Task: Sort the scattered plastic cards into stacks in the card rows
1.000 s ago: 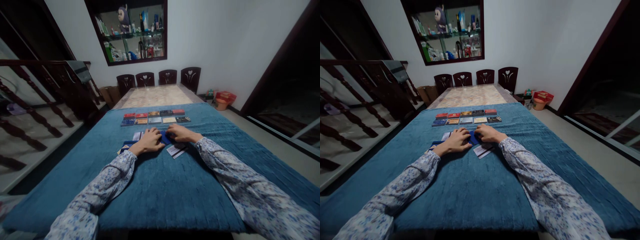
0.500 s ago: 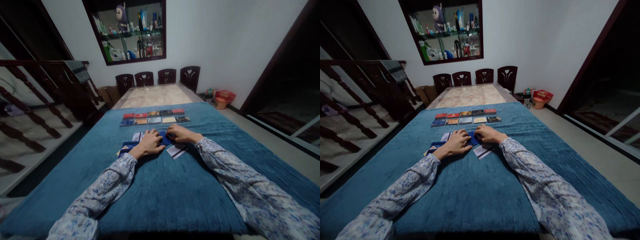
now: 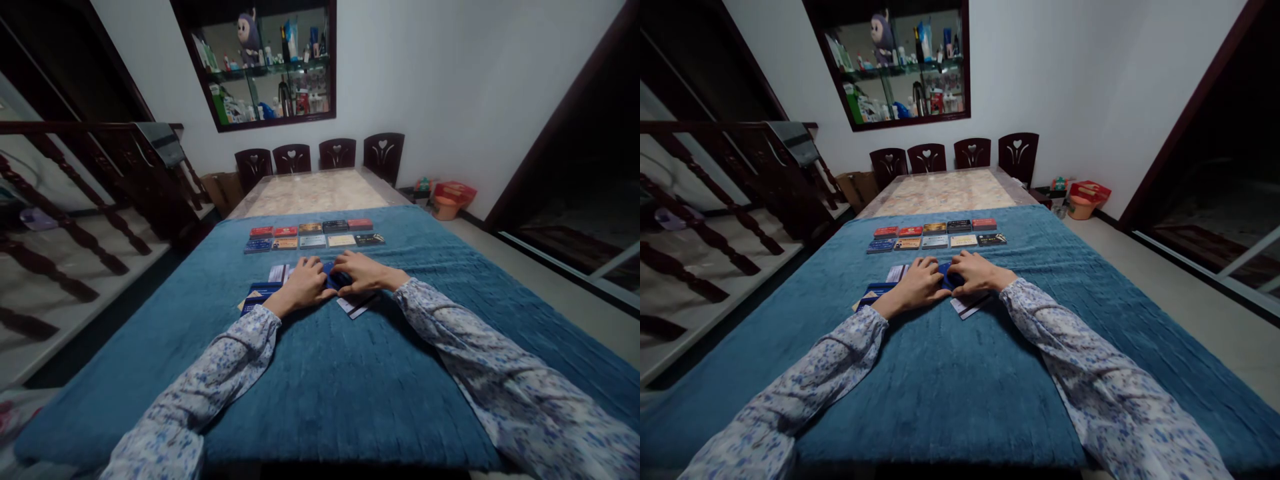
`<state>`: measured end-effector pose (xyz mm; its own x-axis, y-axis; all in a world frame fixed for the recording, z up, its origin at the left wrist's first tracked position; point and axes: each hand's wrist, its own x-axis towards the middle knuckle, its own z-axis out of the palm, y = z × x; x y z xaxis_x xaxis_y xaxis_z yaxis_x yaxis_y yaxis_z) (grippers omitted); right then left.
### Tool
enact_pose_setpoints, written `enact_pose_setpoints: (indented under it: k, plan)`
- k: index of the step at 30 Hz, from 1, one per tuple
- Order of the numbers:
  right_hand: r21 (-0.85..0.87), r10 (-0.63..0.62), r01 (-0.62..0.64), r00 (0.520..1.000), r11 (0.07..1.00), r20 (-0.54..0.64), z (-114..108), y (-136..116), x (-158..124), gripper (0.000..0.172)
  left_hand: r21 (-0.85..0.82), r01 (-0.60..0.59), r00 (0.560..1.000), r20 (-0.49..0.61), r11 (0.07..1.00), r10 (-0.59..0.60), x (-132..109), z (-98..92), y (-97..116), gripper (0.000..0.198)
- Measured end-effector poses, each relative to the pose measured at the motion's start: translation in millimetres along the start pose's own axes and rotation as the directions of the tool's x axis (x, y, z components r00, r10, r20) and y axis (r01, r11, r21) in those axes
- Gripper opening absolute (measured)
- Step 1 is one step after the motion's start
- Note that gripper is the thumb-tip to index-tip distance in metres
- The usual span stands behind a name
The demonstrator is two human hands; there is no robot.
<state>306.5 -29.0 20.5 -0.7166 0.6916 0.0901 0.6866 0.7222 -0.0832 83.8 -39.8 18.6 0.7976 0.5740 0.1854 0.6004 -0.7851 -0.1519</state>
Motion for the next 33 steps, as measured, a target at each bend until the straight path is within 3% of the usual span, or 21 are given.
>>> enact_pose_setpoints:
  k: [7,13,25,33]
  plan:
    - [0.004,0.005,-0.005,0.999,1.000,-0.036,3.7,-0.3,-0.3,0.050,-0.135,0.038,0.999,0.017,0.990,-0.036,-3.3,-1.9,-16.7,0.030]
    - [-0.023,0.058,-0.060,0.997,0.998,-0.049,3.8,-7.7,0.3,0.048,-0.224,0.047,0.996,0.084,0.973,-0.029,-5.5,3.7,-25.9,0.043]
    - [-0.048,0.084,-0.084,0.996,0.995,-0.001,-2.8,-19.0,1.1,0.041,-0.238,0.077,0.986,0.164,0.968,-0.038,-6.7,-12.4,-32.4,0.038]
    - [0.028,0.059,-0.059,0.998,0.998,0.003,-0.2,-9.9,2.9,0.043,-0.235,0.007,0.988,0.149,0.972,0.029,-8.6,-14.1,-37.3,0.027]
